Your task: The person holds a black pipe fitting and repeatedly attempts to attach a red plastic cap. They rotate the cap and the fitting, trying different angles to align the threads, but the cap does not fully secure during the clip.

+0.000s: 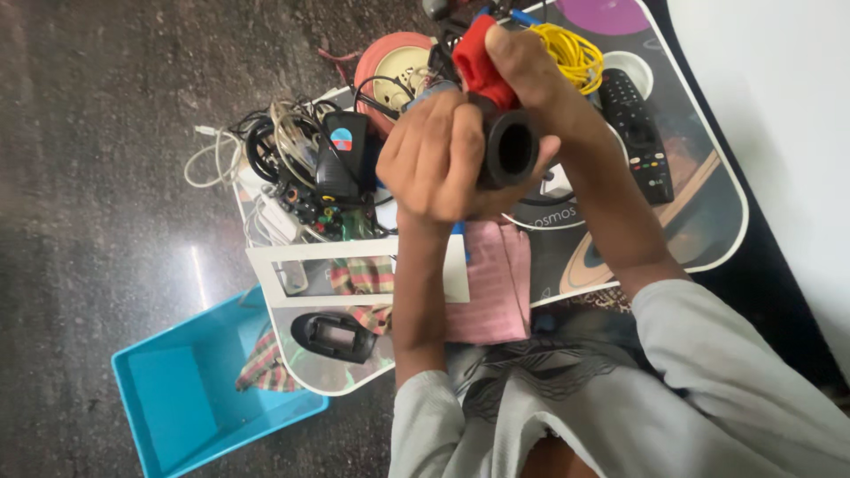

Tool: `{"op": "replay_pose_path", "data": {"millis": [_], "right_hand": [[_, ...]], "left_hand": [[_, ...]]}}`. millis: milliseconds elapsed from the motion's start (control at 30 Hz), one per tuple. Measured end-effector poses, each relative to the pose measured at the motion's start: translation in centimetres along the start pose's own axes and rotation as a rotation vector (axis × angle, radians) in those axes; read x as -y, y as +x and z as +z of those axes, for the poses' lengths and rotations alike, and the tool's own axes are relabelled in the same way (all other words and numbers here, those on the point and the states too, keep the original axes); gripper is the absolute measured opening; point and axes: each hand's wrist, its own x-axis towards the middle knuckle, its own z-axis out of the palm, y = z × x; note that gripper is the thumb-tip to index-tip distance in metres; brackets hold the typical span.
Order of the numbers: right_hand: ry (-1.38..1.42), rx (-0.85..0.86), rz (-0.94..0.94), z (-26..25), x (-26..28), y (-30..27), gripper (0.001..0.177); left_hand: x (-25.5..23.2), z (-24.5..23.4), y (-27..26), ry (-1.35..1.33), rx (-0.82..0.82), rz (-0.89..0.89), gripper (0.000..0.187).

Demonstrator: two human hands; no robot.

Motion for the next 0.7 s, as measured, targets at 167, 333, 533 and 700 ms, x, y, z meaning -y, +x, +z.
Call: {"op": "replay_pose_path", "data": {"millis": [167,333,533,700], "right_hand": [[0.559,0.177,0.564,-2.0,1.0,0.7,0.05],[-0.037,0.189,0.61,-0.8,0.6,2.9,0.063],[-0.288,0.053,0.26,-3.0,7.4,3.2,0.064],[-0.322,0.032,-0.115,-5.2,12.6,3.2,0.072]], "left_hand": [[0.8,1.6,-0.7,0.04,0.022,0.09,0.052],[3.2,3.6,-1.9,-0.002,0.0,0.047,0.053],[3.5,3.2,-3.0,-0.227,0.01,-0.413,0.049],[2.4,2.3,-2.2,-0.82,-0.19,-0.875,0.05]]}}
